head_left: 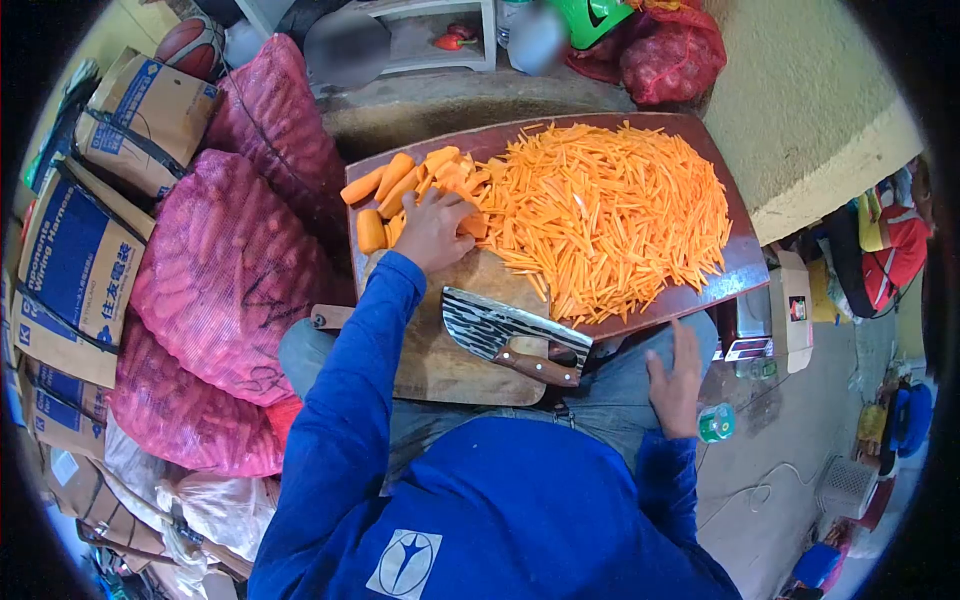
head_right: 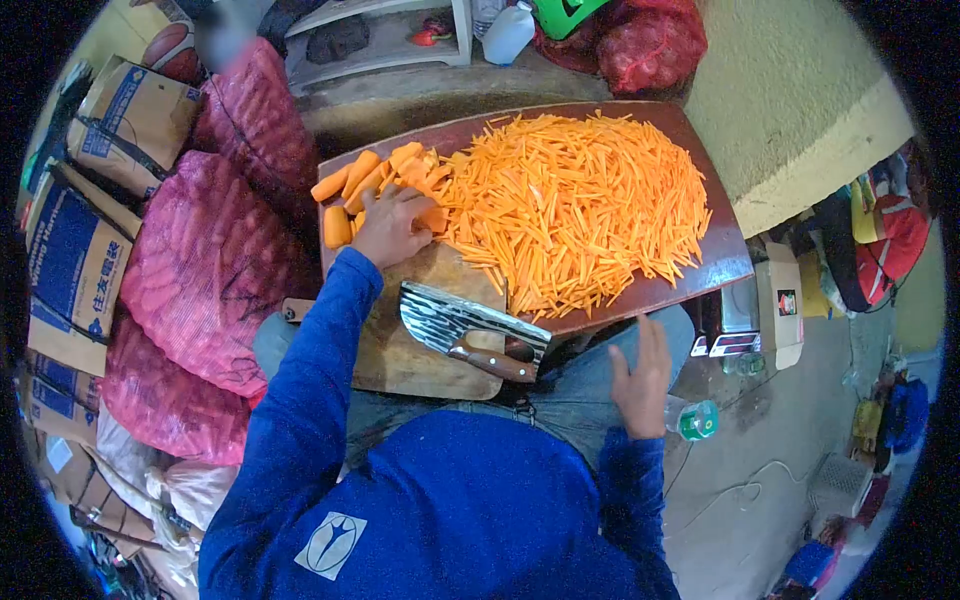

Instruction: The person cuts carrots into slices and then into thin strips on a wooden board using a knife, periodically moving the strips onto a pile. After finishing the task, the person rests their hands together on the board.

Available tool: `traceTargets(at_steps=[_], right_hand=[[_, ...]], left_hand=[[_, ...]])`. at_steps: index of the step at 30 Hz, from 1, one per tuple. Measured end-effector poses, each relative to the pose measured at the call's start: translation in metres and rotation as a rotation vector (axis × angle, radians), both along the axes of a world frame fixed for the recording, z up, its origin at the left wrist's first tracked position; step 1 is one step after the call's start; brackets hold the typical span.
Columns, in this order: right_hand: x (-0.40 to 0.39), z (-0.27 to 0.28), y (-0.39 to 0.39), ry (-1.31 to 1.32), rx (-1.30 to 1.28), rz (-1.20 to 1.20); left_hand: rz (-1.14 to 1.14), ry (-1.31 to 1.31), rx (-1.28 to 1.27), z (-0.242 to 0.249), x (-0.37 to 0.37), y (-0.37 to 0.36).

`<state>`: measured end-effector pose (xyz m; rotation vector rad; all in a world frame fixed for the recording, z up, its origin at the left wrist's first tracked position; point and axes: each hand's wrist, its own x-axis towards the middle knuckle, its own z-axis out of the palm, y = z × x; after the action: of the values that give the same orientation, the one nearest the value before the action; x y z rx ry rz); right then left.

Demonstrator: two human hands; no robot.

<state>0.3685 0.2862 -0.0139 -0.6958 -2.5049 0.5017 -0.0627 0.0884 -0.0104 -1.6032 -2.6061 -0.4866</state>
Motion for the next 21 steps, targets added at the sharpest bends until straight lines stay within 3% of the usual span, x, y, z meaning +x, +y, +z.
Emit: traceTargets(at_steps=[2, 5, 9, 11, 21], right_hand=[[0.022, -0.021, 0.002, -0.031, -0.116, -0.18], [0.007, 0.004, -0.015, -0.248, 0.004, -0.051], [0.012, -0.017, 0.008, -0.231, 0.034, -0.089], [0.023, -0.048, 0.038, -0.203, 0.034, -0.231], [0.023, -0.078, 0.046, -0.113, -0.028, -0.234]], left_hand=[[-0.012, -0.015, 0.03, -0.004, -0.002, 0.0], [-0.016, -0.032, 0.07, -0.01, -0.006, -0.003], [0.008, 0.013, 0.031, -0.008, -0.002, -0.003], [0.021, 0.065, 0.05, -0.015, -0.001, -0.005], [0.001, 0.069, 0.05, -0.011, -0.008, 0.003]])
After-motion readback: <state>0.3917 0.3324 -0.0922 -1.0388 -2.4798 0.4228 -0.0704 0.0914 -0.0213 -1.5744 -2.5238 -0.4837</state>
